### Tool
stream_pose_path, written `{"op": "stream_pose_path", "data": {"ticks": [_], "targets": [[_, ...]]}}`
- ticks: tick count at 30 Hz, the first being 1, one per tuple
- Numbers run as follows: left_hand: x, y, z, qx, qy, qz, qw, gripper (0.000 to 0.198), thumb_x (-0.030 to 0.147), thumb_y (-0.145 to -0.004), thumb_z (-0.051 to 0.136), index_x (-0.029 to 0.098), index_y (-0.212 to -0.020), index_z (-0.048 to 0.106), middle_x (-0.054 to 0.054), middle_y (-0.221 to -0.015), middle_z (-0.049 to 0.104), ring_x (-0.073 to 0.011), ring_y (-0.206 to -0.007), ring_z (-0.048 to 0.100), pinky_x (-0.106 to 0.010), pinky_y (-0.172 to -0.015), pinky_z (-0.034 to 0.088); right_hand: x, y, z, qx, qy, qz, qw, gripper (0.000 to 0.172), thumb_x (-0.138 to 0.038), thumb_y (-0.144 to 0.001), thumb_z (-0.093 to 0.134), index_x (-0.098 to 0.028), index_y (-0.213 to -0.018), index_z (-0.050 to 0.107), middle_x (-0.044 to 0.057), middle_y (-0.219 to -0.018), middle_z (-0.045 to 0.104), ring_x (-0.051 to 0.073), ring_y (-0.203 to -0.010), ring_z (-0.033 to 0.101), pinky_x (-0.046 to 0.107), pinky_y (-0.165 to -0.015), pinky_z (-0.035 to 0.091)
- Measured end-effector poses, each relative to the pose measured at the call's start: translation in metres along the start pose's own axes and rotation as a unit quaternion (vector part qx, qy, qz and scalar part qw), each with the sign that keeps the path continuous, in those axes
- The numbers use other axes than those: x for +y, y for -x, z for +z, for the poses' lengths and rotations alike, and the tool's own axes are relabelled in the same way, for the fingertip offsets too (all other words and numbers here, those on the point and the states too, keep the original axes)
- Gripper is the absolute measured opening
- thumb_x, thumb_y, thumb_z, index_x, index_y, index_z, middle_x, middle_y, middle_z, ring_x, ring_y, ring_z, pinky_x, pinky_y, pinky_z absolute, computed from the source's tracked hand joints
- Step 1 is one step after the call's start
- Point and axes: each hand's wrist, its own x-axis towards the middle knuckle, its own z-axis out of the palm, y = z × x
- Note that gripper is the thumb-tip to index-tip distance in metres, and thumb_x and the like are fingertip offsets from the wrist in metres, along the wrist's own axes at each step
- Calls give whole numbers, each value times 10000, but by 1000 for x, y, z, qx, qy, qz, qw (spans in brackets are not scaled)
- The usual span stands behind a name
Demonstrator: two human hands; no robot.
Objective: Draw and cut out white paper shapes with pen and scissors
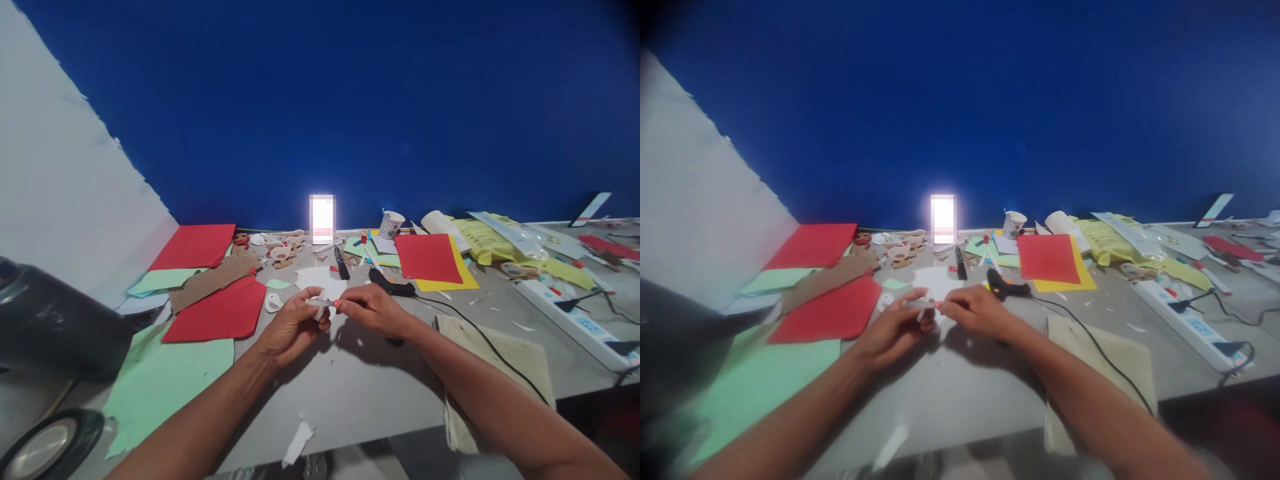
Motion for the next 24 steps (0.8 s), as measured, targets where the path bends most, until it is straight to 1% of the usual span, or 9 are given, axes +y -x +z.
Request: {"op": "stream_pose_path", "data": {"ticks": [3,7,10,15,19,22,24], "targets": [[-2,0,1,2,-4,-1,1000,366,38,-673,820,158,-958,625,-9,-701,639,-105,-588,554,-237,-622,476,-2,0,2,-3,11,-9,1000,410,-455,-989,509,-159,-742,650,-11,-635,523,117,-608,463,244,-594,335],[-3,1,1,2,-11,7,1000,318,63,-714,811,157,-954,625,-8,-690,629,-105,-586,551,-237,-620,478,-1,0,0,-3,20,-11,1000,398,-446,-986,513,-155,-753,652,-13,-635,516,115,-609,457,243,-592,328],[-2,0,0,-1,-13,6,1000,318,68,-711,819,157,-951,629,-11,-696,637,-103,-584,548,-242,-624,479,0,0,0,-9,24,-16,1000,399,-446,-988,515,-157,-751,653,-16,-634,511,113,-607,453,245,-595,324],[-1,-1,0,-10,-10,5,1000,275,92,-733,825,147,-925,637,-11,-709,622,-102,-600,536,-242,-620,467,6,-2,-4,3,18,2,1000,417,-470,-972,527,-155,-726,646,-12,-635,516,116,-612,453,251,-600,324],[2,0,0,-33,-13,4,999,207,115,-784,799,132,-915,639,-20,-731,609,-94,-597,513,-235,-602,450,18,-7,-15,26,-7,41,999,445,-517,-951,534,-156,-726,664,-10,-616,521,121,-599,458,255,-604,338],[4,1,0,-38,3,-3,999,223,98,-787,785,138,-951,639,-26,-753,608,-100,-614,528,-233,-609,459,26,-10,-22,48,-45,89,994,487,-571,-937,513,-155,-752,688,-13,-595,499,122,-568,441,259,-574,332],[4,2,1,-38,22,-13,999,195,89,-807,754,136,-954,634,-22,-748,587,-97,-609,517,-220,-595,453,26,-10,-23,66,-74,105,989,443,-558,-906,558,-152,-811,706,-17,-614,498,118,-566,427,258,-561,330]]}}
